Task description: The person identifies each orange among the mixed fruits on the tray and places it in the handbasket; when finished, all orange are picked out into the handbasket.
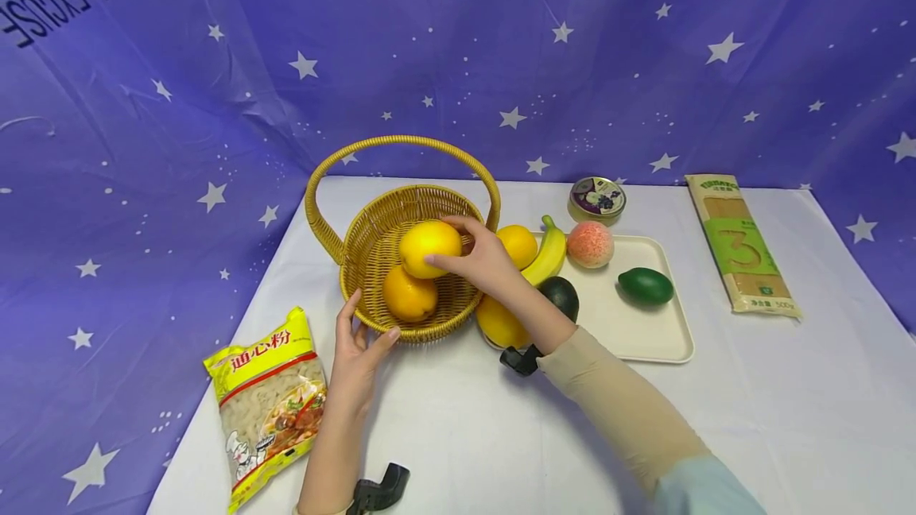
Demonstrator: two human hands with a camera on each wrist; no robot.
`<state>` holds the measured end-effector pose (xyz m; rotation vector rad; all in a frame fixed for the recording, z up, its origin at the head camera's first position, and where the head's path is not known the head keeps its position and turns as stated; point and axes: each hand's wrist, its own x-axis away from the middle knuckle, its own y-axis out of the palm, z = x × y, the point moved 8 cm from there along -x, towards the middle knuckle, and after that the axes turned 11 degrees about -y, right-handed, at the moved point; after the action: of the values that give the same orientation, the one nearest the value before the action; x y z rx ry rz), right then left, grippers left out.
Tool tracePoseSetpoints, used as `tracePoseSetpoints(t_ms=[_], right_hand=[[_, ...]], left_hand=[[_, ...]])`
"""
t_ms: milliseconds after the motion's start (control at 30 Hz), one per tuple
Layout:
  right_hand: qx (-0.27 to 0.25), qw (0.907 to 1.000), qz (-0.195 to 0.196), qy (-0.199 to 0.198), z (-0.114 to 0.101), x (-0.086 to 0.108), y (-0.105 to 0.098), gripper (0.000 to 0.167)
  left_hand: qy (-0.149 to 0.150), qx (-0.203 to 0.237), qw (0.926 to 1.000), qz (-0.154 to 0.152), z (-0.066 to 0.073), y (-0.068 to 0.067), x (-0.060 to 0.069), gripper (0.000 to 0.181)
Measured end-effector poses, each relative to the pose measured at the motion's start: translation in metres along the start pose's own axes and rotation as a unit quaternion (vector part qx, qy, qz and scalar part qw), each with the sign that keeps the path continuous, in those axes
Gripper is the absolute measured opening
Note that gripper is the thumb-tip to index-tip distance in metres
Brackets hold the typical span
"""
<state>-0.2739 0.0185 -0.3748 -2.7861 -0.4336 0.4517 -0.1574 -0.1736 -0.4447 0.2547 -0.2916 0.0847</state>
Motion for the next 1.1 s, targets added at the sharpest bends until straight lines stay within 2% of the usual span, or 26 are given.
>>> tracePoseSetpoints(t_ms=[400, 467, 733, 967, 1100], right_hand=[[0.02, 0.9988, 0.032, 0.032, 0.018, -0.024, 0.014, 0.069], [0.026, 0.9984, 0.031, 0.041, 0.021, -0.028, 0.017, 0.07], [-0.013, 0.9935, 0.022, 0.11, 0.035, -0.035, 0.028, 0.071], [-0.007, 0.9909, 0.018, 0.133, 0.041, -0.037, 0.033, 0.072], [-0.018, 0.9898, 0.018, 0.14, 0.046, -0.038, 0.035, 0.062]], left_hand=[[-0.007, -0.008, 0.9999, 0.005, -0.002, -0.002, 0.0, 0.087], [-0.009, -0.007, 0.9999, 0.008, -0.003, -0.002, 0.0, 0.087], [-0.011, -0.007, 0.9999, 0.007, -0.003, -0.001, 0.0, 0.087], [-0.005, -0.014, 0.9999, 0.006, -0.001, -0.001, 0.0, 0.087], [-0.009, -0.013, 0.9999, 0.006, -0.002, -0.001, 0.0, 0.086]])
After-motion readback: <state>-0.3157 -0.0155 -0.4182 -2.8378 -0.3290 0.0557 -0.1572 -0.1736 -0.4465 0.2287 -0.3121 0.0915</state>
